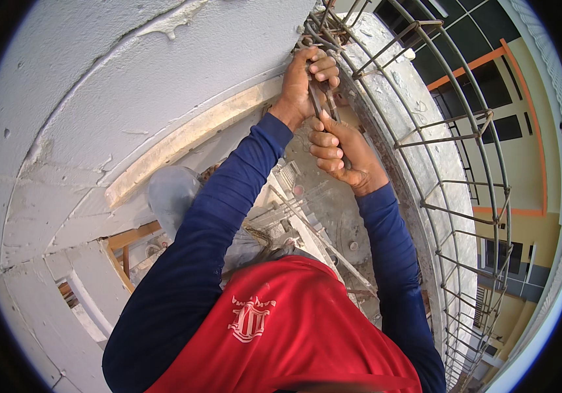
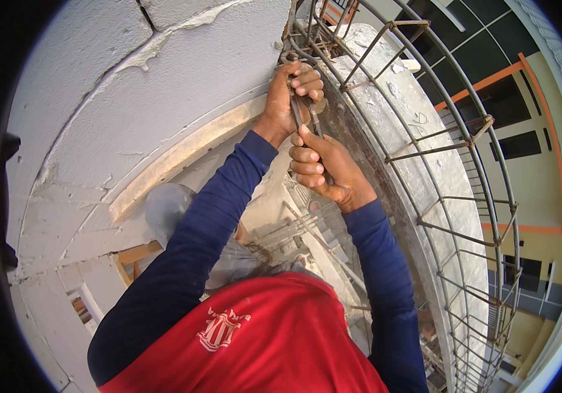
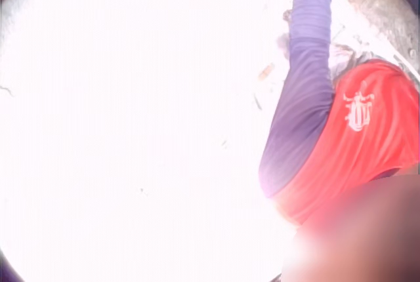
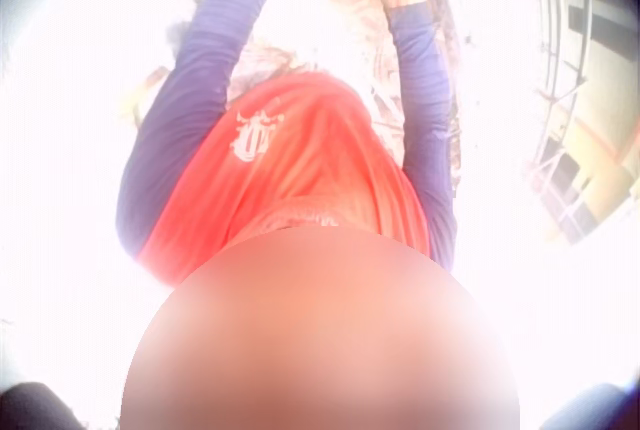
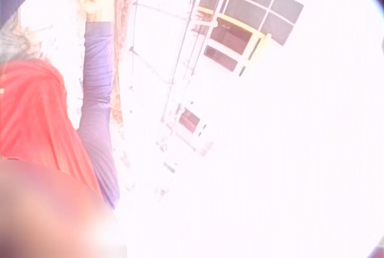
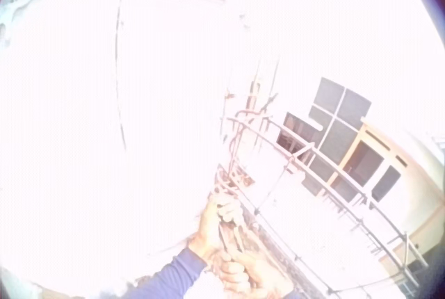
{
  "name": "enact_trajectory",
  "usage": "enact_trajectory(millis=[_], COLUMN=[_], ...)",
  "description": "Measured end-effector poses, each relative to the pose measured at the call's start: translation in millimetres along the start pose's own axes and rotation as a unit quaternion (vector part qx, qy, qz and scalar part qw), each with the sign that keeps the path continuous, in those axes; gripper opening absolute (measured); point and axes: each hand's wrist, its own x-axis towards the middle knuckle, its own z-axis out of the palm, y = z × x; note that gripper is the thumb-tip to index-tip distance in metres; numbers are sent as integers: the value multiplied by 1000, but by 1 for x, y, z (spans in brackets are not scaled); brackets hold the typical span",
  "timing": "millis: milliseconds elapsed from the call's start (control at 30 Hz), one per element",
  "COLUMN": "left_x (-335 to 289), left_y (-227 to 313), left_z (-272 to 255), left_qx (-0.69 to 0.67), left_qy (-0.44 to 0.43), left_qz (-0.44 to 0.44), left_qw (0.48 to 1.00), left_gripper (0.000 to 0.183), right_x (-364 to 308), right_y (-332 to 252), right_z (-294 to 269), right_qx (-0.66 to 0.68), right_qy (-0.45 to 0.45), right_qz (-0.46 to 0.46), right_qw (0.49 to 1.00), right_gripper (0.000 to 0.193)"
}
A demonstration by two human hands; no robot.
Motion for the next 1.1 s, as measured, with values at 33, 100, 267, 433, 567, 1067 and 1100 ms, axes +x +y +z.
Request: enact_trajectory(millis=[33, 100, 267, 433, 567, 1067, 1100], left_x=[0, 0, 1, 2, -3, 0, -1], left_y=[0, 1, -4, -11, -3, -17, -16], left_z=[0, 0, 9, 14, 9, 1, -1], left_qx=[28, 87, 49, 57, 24, -94, -122], left_qy=[17, 31, 88, 138, 51, -25, -30], left_qz=[11, 27, 13, 51, 29, 18, 4], left_qw=[999, 995, 995, 988, 998, 995, 992], left_gripper=[29, 28, 24, 28, 33, 51, 50], right_x=[-3, -8, -1, -4, -4, -4, -5], right_y=[-6, -17, -17, 2, 7, 42, 42], right_z=[-1, -2, -1, -1, 1, 19, 20], right_qx=[-69, -180, -812, -838, -689, -808, -811], right_qy=[44, 74, 333, 358, 256, 352, 339], right_qz=[7, 8, -161, -214, -167, -323, -302], right_qw=[997, 981, 451, 352, 657, 344, 370], right_gripper=[26, 28, 23, 19, 21, 33, 34])
